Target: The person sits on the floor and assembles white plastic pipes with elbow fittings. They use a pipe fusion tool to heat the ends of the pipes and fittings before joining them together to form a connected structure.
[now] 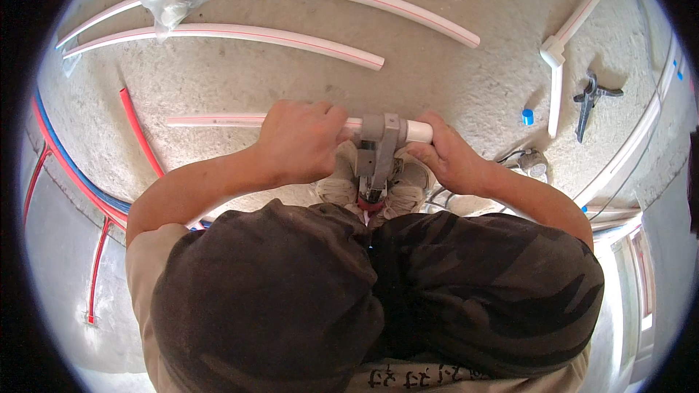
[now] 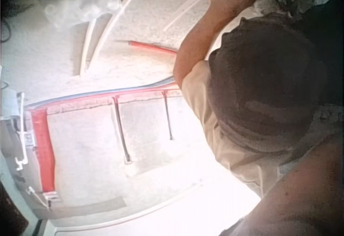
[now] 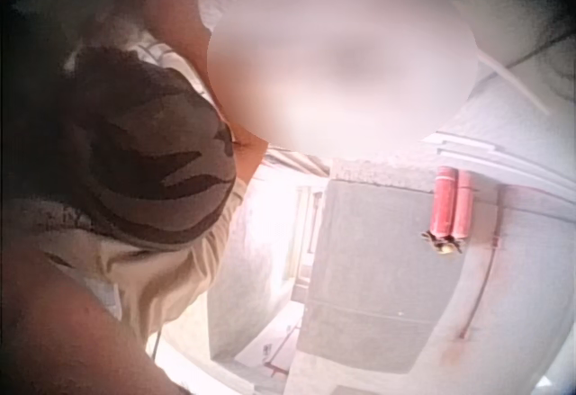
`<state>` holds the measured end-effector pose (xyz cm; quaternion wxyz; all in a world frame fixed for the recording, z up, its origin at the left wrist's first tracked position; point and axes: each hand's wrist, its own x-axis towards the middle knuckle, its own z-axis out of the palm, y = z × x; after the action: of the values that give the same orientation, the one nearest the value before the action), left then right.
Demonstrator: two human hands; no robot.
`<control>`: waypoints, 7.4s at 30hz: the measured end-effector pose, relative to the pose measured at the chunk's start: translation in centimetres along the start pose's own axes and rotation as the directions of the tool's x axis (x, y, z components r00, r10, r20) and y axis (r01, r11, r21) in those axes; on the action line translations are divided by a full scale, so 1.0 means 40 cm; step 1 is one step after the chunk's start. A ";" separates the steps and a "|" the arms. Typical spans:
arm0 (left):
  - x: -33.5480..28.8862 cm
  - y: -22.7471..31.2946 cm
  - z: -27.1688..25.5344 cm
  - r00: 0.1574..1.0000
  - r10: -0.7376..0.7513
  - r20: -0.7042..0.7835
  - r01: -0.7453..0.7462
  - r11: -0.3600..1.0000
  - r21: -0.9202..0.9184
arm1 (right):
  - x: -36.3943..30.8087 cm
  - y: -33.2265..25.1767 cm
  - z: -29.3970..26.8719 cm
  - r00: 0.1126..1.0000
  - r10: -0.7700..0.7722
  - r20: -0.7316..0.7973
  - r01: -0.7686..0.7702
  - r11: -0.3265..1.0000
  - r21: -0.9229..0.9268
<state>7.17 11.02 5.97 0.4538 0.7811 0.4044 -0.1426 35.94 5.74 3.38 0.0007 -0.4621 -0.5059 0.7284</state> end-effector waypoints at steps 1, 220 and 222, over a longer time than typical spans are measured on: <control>0.001 0.001 0.003 1.000 0.002 0.003 -0.002 1.000 -0.010 | -0.004 -0.006 -0.002 1.000 0.009 0.003 -0.009 1.000 -0.009; -0.184 0.336 -0.288 0.489 0.245 -0.837 -0.658 -0.526 -0.538 | -0.149 -0.311 0.149 0.327 -0.829 -0.454 0.799 0.499 -0.335; -0.188 0.339 -0.287 0.503 0.227 -0.834 -0.664 -0.516 -0.541 | -0.146 -0.312 0.150 0.290 -0.837 -0.464 0.796 0.480 -0.369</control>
<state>11.08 13.16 24.75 0.7895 0.2487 -0.0101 0.5610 29.43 4.69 16.90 0.5127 -0.3393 -0.6650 0.4240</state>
